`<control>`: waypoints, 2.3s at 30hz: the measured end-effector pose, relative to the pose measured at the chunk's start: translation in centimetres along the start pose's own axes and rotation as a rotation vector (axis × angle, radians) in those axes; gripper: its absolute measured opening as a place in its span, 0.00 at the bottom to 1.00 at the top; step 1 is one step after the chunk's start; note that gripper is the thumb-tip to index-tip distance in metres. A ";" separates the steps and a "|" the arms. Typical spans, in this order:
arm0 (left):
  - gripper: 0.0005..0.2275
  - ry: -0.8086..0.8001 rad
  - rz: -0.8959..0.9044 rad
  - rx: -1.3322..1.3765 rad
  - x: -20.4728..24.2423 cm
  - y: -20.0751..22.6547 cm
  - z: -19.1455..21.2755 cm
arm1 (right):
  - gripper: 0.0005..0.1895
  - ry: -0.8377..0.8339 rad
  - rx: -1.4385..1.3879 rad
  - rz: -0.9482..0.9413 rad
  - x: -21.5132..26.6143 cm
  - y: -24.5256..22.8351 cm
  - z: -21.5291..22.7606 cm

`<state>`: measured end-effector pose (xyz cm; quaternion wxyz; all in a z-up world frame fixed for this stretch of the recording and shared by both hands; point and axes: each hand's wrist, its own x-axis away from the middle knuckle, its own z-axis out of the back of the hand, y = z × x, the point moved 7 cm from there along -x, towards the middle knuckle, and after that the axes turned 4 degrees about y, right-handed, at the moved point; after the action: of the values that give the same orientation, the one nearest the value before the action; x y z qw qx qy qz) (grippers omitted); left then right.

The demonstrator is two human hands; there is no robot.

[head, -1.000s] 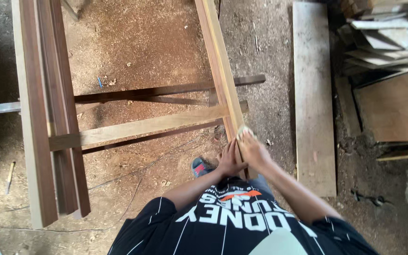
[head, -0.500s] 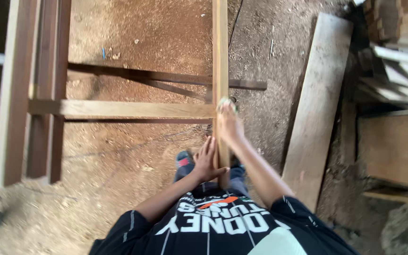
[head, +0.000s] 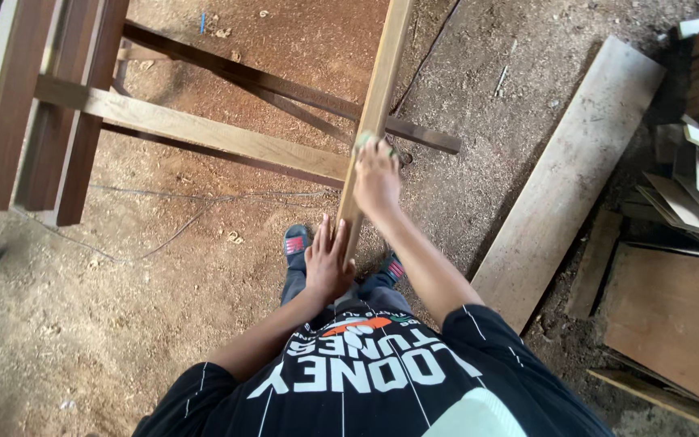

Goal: The person sands the surface of various wooden frame pieces and thin strips of wood by hand. They repeatedly move a piece of sandpaper along the length and edges of the wood to smooth it.

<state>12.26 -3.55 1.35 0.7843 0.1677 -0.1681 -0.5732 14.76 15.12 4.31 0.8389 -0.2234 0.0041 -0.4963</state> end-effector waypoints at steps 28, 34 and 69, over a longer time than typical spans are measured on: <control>0.38 0.129 0.123 0.040 0.3 0.7 0.4 | 0.11 0.033 -0.080 0.307 -5.3 1.7 4.3; 0.37 0.060 0.173 0.024 0.1 1.2 0.7 | 0.11 0.174 0.022 0.648 1.5 1.4 3.0; 0.38 -0.151 0.291 0.006 -1.3 -0.9 -3.5 | 0.15 -0.016 -0.173 1.827 -6.2 3.2 4.2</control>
<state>12.71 -2.32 -2.24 0.8437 0.1005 -0.2505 -0.4641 15.21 23.08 5.53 0.8855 -0.1986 0.2104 0.3635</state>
